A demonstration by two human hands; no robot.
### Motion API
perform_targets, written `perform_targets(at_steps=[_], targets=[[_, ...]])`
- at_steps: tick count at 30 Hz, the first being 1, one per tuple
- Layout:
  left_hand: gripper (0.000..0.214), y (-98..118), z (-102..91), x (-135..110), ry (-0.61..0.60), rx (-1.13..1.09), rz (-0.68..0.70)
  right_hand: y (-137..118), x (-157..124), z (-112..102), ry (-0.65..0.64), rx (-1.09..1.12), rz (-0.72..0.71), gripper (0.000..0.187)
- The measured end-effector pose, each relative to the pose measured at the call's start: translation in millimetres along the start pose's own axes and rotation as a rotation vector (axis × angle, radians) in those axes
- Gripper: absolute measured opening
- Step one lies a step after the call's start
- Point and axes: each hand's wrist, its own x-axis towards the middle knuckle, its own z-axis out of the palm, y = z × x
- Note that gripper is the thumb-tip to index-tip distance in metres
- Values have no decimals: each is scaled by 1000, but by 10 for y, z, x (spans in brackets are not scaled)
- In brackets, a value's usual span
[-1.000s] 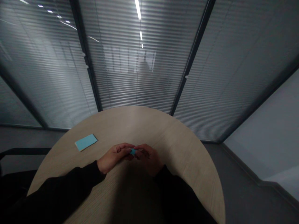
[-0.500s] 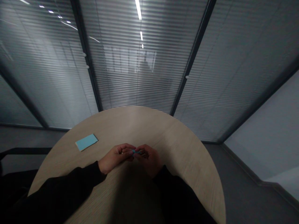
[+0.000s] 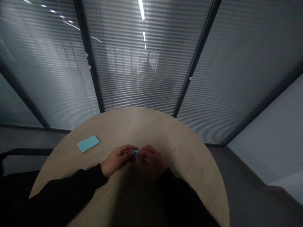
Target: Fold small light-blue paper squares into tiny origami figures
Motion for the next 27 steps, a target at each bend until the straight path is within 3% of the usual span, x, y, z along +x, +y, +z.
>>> perform_targets(at_steps=[10,15,18,23,25,27], targets=[[37,-29,13,0,55,93,70,-11,25,2,-9,-294,-85,17],[35,-36,25,-3,77,161,85,-73,48,-14,-46,-330,-35,18],[36,-10,35,-15,87,158,77,-89,39,-9,-13,-206,70,11],[39,12,44,-19,85,128,74,-40,2,33,57,161,387,25],[40,11,43,-19,81,116,71,-22,-6,36,32,188,401,23],[41,12,44,-21,73,103,62,-18,-7,25,6,131,315,17]])
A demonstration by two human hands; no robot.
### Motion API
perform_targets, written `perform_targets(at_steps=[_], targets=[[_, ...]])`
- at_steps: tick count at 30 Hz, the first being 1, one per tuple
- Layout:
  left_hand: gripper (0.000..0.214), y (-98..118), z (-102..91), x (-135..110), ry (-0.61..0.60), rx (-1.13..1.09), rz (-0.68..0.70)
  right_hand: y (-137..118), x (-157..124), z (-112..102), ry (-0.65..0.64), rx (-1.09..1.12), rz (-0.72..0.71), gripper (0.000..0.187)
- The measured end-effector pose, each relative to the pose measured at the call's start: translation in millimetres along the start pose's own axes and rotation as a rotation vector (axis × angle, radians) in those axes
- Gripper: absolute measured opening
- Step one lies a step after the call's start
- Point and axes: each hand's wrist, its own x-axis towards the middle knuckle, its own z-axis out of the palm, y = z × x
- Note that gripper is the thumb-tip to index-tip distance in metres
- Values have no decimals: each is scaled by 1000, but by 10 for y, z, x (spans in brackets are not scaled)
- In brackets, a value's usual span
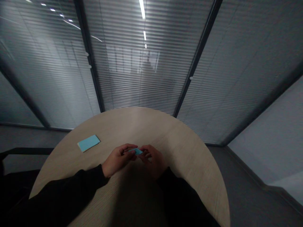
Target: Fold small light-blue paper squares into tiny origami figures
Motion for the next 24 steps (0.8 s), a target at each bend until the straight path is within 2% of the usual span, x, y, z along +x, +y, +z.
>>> perform_targets(at_steps=[4,7,17,24], targets=[[41,15,8,-5,-4,-23,-3,-24,9,-27,-29,-172,-244,11],[42,26,12,-6,7,-41,-6,-34,19,-35,-38,-250,-315,15],[39,38,7,-24,-20,-45,-3,0,22,-16,17,-323,-322,21],[38,52,17,-25,-31,-36,1,-32,21,-51,4,-310,-240,15]])
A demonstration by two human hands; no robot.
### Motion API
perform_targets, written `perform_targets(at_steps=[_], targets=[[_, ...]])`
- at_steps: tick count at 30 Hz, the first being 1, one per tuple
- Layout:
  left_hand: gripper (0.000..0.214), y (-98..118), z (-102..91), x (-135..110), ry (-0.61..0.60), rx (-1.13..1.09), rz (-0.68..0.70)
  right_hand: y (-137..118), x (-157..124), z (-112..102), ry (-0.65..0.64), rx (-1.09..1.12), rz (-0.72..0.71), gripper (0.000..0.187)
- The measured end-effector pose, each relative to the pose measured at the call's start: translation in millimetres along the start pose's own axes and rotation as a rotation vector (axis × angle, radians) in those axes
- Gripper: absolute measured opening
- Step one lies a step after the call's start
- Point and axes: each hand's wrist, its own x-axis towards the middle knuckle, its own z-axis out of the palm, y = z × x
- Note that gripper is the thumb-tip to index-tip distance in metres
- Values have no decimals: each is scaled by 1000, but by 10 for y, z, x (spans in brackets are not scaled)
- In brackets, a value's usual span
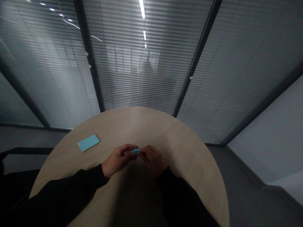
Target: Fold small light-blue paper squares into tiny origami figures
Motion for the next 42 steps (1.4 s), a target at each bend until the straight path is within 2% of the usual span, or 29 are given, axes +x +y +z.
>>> perform_targets(at_steps=[3,8,16,26,30,34,38,42], targets=[[40,1,1,2,-8,-70,-28,-4,5,-17,12,97,14,12],[40,-1,3,-2,-51,-181,-95,-7,-2,-11,48,280,144,9],[36,-72,-24,-12,-136,-288,-110,-31,-5,-16,11,339,215,7],[34,-21,-13,-27,-144,-333,-170,-18,-13,-7,1,397,303,16],[35,-32,-29,-38,-156,-362,-185,-31,1,-27,-21,421,312,12],[35,-18,-21,-45,-172,-366,-199,-22,10,-32,-28,503,400,15],[34,-2,6,-31,-138,-327,-213,24,-3,-4,-61,613,478,21],[32,-32,20,-15,-139,-296,-185,72,-18,14,-89,739,557,26]])
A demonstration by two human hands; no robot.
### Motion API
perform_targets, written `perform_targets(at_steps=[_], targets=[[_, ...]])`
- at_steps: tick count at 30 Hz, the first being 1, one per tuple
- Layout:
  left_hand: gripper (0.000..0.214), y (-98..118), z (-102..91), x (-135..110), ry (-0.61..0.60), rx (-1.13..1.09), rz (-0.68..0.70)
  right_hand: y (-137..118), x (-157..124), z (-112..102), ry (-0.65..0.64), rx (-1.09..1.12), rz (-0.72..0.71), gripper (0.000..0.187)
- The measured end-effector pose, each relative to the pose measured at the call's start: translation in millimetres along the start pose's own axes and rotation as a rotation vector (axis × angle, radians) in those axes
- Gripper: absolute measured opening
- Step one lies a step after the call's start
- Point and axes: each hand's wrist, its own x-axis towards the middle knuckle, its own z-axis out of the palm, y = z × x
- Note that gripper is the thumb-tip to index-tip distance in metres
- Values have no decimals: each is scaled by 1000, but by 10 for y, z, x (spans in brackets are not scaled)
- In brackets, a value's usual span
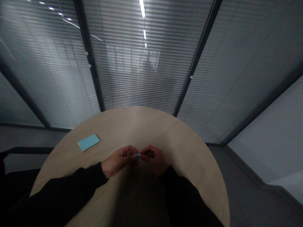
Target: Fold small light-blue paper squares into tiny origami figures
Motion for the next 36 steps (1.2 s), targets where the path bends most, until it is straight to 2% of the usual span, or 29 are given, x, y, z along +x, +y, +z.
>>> perform_targets(at_steps=[7,17,26,36], targets=[[33,-5,3,-7,0,21,-18,-23,8,-46,-81,97,141,36],[33,-32,6,-7,11,67,16,-2,7,-24,-56,282,272,40],[31,-15,25,9,48,102,23,-50,3,-48,-68,60,281,41],[35,-31,28,10,77,67,21,-76,-8,-11,-32,23,216,43]])
